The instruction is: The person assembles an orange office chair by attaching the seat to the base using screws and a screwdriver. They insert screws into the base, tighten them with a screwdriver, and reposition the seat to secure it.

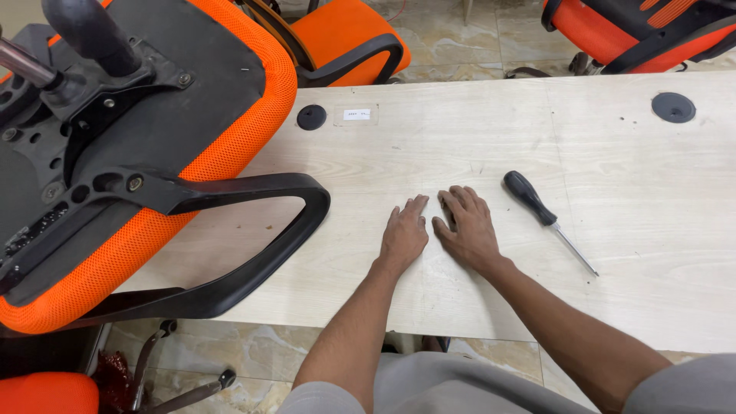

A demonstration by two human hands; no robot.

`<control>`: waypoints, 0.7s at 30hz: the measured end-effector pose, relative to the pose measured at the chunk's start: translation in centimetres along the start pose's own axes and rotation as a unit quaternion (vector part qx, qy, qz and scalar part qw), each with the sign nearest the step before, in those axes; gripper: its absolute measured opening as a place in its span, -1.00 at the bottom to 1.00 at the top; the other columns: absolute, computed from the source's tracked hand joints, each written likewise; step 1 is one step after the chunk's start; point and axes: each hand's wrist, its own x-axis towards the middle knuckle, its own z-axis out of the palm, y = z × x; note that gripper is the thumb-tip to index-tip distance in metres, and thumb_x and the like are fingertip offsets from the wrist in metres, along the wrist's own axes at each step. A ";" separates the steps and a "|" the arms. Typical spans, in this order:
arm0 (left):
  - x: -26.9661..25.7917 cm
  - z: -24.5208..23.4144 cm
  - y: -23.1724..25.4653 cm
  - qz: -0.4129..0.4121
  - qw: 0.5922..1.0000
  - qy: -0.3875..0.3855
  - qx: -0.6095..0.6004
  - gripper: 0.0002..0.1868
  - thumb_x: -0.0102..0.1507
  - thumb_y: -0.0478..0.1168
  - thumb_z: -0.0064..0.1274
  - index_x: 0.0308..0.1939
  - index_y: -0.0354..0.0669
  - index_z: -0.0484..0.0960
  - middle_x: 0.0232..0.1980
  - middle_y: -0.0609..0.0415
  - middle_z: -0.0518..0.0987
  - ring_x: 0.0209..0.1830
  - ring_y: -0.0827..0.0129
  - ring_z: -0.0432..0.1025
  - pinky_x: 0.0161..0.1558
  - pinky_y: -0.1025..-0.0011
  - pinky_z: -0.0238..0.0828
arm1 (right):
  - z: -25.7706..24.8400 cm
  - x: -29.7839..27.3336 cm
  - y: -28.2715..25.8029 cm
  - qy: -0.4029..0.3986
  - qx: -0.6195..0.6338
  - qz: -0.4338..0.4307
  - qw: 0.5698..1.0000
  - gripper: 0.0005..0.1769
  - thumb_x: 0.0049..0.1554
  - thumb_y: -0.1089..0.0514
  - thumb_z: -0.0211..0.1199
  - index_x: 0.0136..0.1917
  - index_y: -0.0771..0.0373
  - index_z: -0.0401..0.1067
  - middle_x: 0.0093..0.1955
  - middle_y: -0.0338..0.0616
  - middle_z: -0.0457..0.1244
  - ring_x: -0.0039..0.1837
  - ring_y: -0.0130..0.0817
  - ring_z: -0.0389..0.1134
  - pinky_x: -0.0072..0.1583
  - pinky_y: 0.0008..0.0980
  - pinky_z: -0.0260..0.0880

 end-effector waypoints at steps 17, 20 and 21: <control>-0.8 0.0 1.9 -0.039 0.999 0.035 0.005 -0.61 0.35 -0.31 -0.14 0.26 -0.14 0.49 0.50 0.02 0.32 0.55 0.23 0.10 0.54 0.14 -0.19 | -2.0 -1.2 5.8 -0.028 0.013 0.027 0.999 -0.68 0.30 0.18 -0.01 0.28 0.25 0.36 0.43 0.07 0.10 0.53 -0.03 0.01 0.47 0.02 0.11; -1.0 -0.4 1.4 -0.011 0.999 0.036 -0.015 -0.68 0.36 -0.28 -0.11 0.18 -0.18 0.56 0.48 -0.04 0.37 0.55 0.19 0.16 0.53 0.12 -0.09 | -1.4 -1.2 6.0 -0.006 -0.021 0.019 1.000 -0.67 0.33 0.17 0.02 0.32 0.25 0.35 0.44 0.10 0.09 0.54 0.02 0.01 0.48 0.08 0.07; -1.3 -0.6 1.4 -0.009 0.998 0.046 -0.029 -0.70 0.37 -0.26 -0.10 0.16 -0.19 0.57 0.46 -0.05 0.40 0.53 0.17 0.19 0.52 0.12 -0.05 | -1.2 -1.2 6.0 0.014 -0.036 0.004 0.999 -0.65 0.31 0.17 0.05 0.34 0.26 0.34 0.44 0.11 0.09 0.53 0.04 0.01 0.48 0.10 0.05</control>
